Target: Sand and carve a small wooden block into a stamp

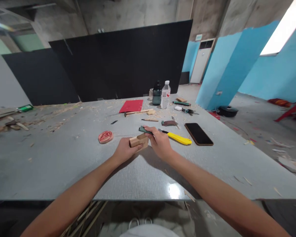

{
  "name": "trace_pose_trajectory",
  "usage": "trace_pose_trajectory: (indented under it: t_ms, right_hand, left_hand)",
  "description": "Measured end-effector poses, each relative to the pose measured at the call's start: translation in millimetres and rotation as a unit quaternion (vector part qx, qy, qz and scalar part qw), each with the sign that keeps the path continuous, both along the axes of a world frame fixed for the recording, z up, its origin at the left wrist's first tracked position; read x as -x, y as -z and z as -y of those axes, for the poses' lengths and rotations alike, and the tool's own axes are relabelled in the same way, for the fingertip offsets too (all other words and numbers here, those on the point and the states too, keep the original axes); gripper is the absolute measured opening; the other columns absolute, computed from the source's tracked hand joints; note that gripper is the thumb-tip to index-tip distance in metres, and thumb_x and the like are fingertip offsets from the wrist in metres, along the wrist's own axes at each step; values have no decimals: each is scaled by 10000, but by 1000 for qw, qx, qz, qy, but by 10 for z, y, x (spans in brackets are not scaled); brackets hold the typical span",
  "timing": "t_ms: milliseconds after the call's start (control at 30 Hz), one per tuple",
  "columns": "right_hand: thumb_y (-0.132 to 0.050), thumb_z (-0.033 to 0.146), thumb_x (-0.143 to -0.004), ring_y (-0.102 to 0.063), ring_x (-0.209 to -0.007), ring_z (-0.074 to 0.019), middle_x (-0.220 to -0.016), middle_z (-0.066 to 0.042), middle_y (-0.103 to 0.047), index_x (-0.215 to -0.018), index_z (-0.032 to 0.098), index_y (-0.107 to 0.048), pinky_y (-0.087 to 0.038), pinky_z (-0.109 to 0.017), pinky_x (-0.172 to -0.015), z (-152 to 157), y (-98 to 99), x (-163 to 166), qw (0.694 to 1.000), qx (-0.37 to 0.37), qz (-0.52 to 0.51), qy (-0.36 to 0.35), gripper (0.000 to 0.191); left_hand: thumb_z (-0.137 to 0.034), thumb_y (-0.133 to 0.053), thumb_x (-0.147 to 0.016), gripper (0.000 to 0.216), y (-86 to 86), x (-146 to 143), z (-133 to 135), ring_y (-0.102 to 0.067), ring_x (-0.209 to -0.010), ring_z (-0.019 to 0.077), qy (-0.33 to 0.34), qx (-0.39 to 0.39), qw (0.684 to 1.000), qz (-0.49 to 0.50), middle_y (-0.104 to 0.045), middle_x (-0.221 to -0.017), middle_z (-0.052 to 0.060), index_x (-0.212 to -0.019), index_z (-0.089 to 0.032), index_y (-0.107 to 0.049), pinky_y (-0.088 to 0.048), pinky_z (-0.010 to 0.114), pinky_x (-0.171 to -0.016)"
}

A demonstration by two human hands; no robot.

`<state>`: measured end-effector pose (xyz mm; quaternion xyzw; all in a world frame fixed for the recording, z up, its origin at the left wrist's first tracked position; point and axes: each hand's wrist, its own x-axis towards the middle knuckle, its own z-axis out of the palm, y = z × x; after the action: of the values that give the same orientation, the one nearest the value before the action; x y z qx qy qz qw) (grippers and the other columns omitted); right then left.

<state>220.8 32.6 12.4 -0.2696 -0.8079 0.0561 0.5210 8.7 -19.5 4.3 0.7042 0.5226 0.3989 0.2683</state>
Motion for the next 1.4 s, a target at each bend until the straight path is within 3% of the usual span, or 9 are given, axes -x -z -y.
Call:
trace_pose_trajectory:
  t_ms: [100,233,467,800,1033,1400]
  right_hand:
    - [-593,230,-1078,-814,-1116,-258,-1255,-93,-822,-1269,252,-690,-685,-421,-928,34,-50,-41,999,-5,-32,16,215]
    - [-595,244,-1085,-817,-1080,-253,-1222,-88,-828,-1295,257,-699,-683,-405,-906,71,-86,-57,999,-20,-45,21,234]
    - [-602,267,-1097,-813,-1103,-245,-1252,-72,-823,-1323,271,-697,-691,-400,-912,141,-102,-58,999,-12,-38,3,245]
    - [-589,265,-1101,-807,-1124,-237,-1248,-63,-823,-1335,277,-703,-678,-384,-940,159,-110,-61,999,-12,-35,-24,260]
    - [-596,270,-1101,-818,-1031,-227,-1189,-63,-831,-1338,276,-702,-670,-348,-849,149,-78,-23,999,-13,-30,-31,260]
    - [-609,262,-1086,-813,-1002,-239,-1143,-65,-833,-1312,287,-706,-660,-371,-821,95,-62,-24,1000,-13,-21,-17,247]
  left_hand:
    - [-269,-717,-921,151,12,21,-4,-684,-882,230,18,-112,990,-78,-812,-962,58,-1006,-196,-817,-507,350,-830]
    - [-265,-677,-990,302,-7,133,-17,-696,-1094,271,29,-255,959,-123,-801,-1227,113,-1273,-217,-771,-541,419,-969]
    - [-153,-589,-1027,371,-142,264,40,-618,-1207,277,-15,-407,898,-168,-758,-1311,122,-1360,-222,-738,-503,443,-1026]
    - [-234,-601,-1069,209,-195,236,84,-675,-1117,256,-55,-456,874,-158,-799,-1203,110,-1216,-203,-747,-500,399,-989]
    - [-215,-628,-1044,99,-222,252,79,-675,-1076,255,-49,-476,867,-140,-794,-1173,99,-1129,-221,-679,-504,405,-949]
    - [-190,-703,-919,172,-231,251,88,-577,-912,257,-49,-487,860,-141,-698,-979,70,-1015,-244,-571,-415,411,-843]
